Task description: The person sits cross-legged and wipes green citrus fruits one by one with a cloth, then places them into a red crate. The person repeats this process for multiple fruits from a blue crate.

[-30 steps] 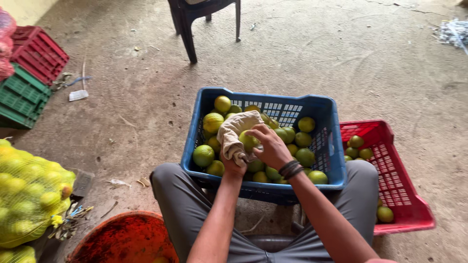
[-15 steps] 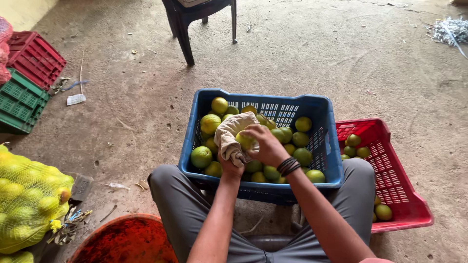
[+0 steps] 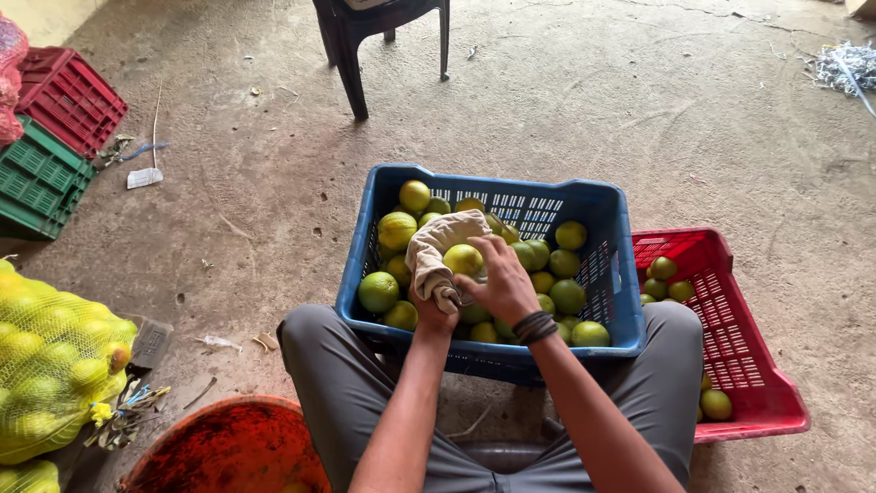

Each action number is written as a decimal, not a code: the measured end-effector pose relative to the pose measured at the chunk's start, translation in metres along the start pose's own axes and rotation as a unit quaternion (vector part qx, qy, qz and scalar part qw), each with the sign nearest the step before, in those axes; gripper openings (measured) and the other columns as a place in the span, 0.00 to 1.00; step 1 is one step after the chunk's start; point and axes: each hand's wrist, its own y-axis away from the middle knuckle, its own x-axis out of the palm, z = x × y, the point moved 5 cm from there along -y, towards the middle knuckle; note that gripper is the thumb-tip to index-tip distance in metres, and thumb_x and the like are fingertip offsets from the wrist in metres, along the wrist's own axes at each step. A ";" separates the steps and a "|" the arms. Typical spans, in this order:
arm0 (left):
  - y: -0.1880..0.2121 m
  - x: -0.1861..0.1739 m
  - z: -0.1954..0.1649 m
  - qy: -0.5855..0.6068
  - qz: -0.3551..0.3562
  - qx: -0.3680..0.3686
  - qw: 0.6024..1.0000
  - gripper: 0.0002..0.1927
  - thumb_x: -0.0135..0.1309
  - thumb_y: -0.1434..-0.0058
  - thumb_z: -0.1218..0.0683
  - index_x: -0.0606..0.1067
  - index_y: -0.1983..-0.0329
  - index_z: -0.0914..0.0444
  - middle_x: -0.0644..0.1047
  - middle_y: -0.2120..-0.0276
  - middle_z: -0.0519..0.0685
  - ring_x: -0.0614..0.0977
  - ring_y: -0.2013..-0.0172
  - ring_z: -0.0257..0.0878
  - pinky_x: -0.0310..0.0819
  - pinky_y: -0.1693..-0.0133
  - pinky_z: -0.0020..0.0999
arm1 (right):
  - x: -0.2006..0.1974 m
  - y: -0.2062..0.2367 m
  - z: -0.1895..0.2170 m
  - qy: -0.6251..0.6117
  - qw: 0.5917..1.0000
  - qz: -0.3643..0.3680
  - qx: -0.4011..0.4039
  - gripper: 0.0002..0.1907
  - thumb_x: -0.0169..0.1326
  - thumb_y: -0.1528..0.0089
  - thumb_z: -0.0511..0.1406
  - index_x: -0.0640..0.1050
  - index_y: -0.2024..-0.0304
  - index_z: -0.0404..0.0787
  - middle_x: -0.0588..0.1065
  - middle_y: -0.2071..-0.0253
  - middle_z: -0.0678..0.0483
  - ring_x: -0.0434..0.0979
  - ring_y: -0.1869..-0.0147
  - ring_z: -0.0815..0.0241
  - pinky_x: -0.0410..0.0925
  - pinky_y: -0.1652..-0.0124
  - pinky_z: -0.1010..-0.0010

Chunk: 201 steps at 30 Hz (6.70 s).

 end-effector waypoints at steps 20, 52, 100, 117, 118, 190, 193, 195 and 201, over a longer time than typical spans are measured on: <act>0.002 0.006 0.002 0.118 0.081 -0.075 0.987 0.12 0.39 0.24 0.50 0.68 0.63 0.56 0.65 0.79 0.38 0.63 0.85 0.26 0.58 0.84 0.20 | -0.007 0.002 -0.001 -0.053 0.994 0.012 -0.099 0.26 0.63 0.46 0.33 0.78 0.44 0.43 0.75 0.43 0.49 0.74 0.40 0.48 0.69 0.42 0.59; 0.010 0.009 -0.006 -0.196 0.010 0.035 0.980 0.18 0.38 0.27 0.49 0.72 0.45 0.64 0.76 0.62 0.46 0.78 0.67 0.32 0.77 0.65 0.25 | 0.005 -0.002 -0.036 -0.008 0.954 0.161 0.251 0.28 0.63 0.38 0.54 0.82 0.49 0.39 0.82 0.57 0.42 0.85 0.53 0.50 0.76 0.49 0.60; 0.019 0.044 -0.008 -0.161 0.096 0.039 0.981 0.16 0.39 0.24 0.53 0.71 0.41 0.65 0.75 0.59 0.45 0.76 0.65 0.30 0.77 0.62 0.26 | -0.002 0.037 0.000 -0.024 0.990 -0.067 -0.118 0.35 0.67 0.51 0.27 0.76 0.40 0.45 0.72 0.36 0.46 0.72 0.34 0.42 0.69 0.38 0.58; 0.024 0.055 -0.001 0.048 0.164 -0.089 0.981 0.18 0.34 0.23 0.46 0.73 0.56 0.60 0.74 0.73 0.43 0.74 0.80 0.29 0.68 0.82 0.20 | -0.013 0.020 -0.046 -0.176 0.983 -0.031 0.035 0.21 0.58 0.37 0.42 0.77 0.44 0.40 0.77 0.48 0.48 0.83 0.55 0.59 0.77 0.60 0.67; 0.025 0.052 0.000 0.001 0.124 -0.080 0.989 0.17 0.35 0.24 0.47 0.72 0.54 0.60 0.74 0.70 0.43 0.75 0.76 0.29 0.71 0.77 0.22 | -0.015 0.020 -0.045 -0.178 0.983 -0.015 0.050 0.24 0.60 0.38 0.40 0.76 0.40 0.43 0.76 0.45 0.49 0.82 0.54 0.59 0.76 0.59 0.67; 0.027 0.054 -0.006 0.343 0.179 -0.205 0.899 0.13 0.38 0.29 0.52 0.68 0.69 0.47 0.63 0.84 0.31 0.59 0.86 0.22 0.53 0.80 0.18 | -0.032 0.048 -0.022 -0.103 0.986 0.093 -0.087 0.40 0.73 0.59 0.32 0.77 0.44 0.46 0.73 0.49 0.46 0.73 0.41 0.48 0.68 0.42 0.61; 0.023 0.045 -0.007 0.397 0.167 -0.194 0.881 0.14 0.38 0.29 0.52 0.67 0.72 0.46 0.60 0.85 0.29 0.56 0.87 0.20 0.53 0.78 0.12 | -0.077 0.051 -0.062 -0.068 0.993 -0.036 -0.088 0.32 0.73 0.52 0.35 0.79 0.44 0.48 0.76 0.47 0.49 0.73 0.40 0.52 0.72 0.43 0.63; 0.023 0.048 -0.007 0.332 0.259 -0.190 0.887 0.13 0.39 0.27 0.50 0.69 0.69 0.47 0.60 0.86 0.29 0.53 0.87 0.25 0.54 0.78 0.15 | -0.112 0.054 -0.103 -0.232 0.965 -0.118 -0.039 0.25 0.68 0.44 0.36 0.79 0.43 0.46 0.76 0.43 0.51 0.75 0.39 0.58 0.73 0.42 0.66; 0.019 0.044 -0.006 0.330 0.233 -0.196 0.894 0.11 0.36 0.25 0.48 0.72 0.57 0.49 0.60 0.83 0.30 0.57 0.86 0.24 0.75 0.61 0.17 | -0.183 0.099 -0.231 -0.384 0.845 -0.315 0.198 0.16 0.58 0.34 0.32 0.80 0.44 0.43 0.75 0.39 0.50 0.78 0.42 0.57 0.77 0.49 0.65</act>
